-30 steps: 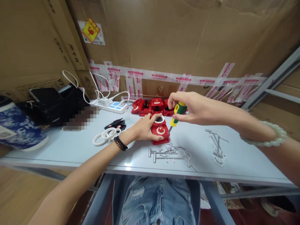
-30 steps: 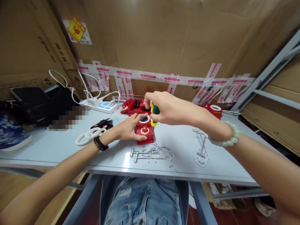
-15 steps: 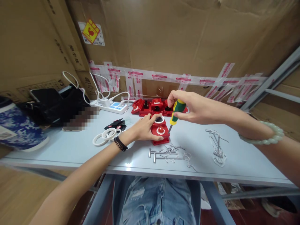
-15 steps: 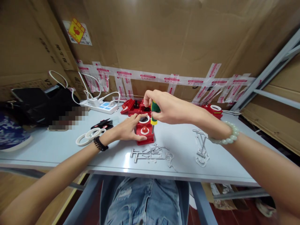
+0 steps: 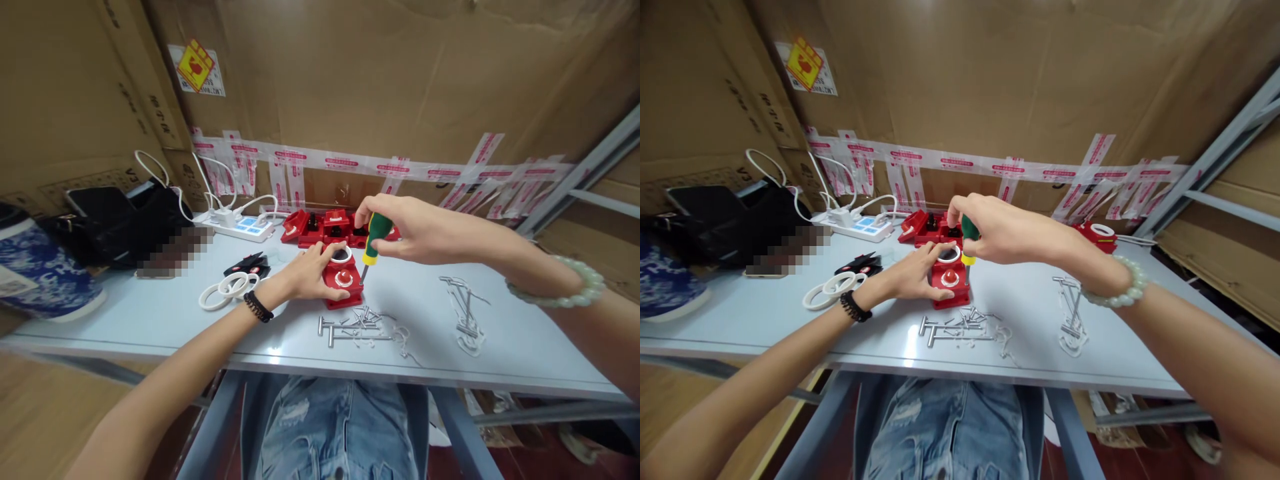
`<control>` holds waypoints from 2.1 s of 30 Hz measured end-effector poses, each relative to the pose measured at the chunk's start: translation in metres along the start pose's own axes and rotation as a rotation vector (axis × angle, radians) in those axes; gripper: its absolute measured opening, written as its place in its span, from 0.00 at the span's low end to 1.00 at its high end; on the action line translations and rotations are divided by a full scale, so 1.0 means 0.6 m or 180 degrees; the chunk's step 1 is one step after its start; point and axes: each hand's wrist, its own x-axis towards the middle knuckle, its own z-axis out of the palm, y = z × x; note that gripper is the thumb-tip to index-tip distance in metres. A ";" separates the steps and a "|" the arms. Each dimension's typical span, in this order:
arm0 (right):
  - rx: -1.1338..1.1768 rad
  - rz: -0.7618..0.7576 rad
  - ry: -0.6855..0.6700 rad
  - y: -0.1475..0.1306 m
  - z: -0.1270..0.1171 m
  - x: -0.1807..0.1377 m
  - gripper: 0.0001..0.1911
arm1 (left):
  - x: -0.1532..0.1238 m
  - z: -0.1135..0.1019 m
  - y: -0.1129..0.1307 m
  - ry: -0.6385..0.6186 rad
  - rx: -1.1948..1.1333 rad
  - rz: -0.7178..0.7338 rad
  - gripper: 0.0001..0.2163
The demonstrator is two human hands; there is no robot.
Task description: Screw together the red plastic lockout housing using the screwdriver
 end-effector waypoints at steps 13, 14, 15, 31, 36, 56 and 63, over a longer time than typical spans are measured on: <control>-0.0060 0.0242 0.0264 -0.007 0.010 0.002 0.12 | 0.000 -0.002 0.002 -0.0052 0.0034 -0.0021 0.45; -0.0160 0.0339 0.0335 -0.007 0.013 0.003 0.12 | 0.000 -0.002 0.002 -0.0042 0.0047 -0.0014 0.45; -0.0208 0.0407 0.0399 -0.007 0.015 0.005 0.12 | 0.000 -0.002 0.002 -0.0034 0.0052 -0.0006 0.45; -0.0355 0.0538 0.0578 -0.004 0.017 0.007 0.10 | 0.001 -0.001 0.000 -0.0025 0.0001 0.0013 0.46; 0.0146 0.0195 0.0378 -0.005 0.006 -0.001 0.14 | 0.001 -0.002 0.003 -0.0059 0.0010 -0.0032 0.45; -0.0943 0.1075 0.0795 -0.002 0.020 -0.002 0.26 | -0.001 -0.003 0.003 0.0000 -0.0009 0.0035 0.45; -0.0015 0.0272 0.0161 0.011 -0.009 -0.010 0.16 | 0.000 -0.003 0.002 -0.0014 -0.0058 -0.0003 0.45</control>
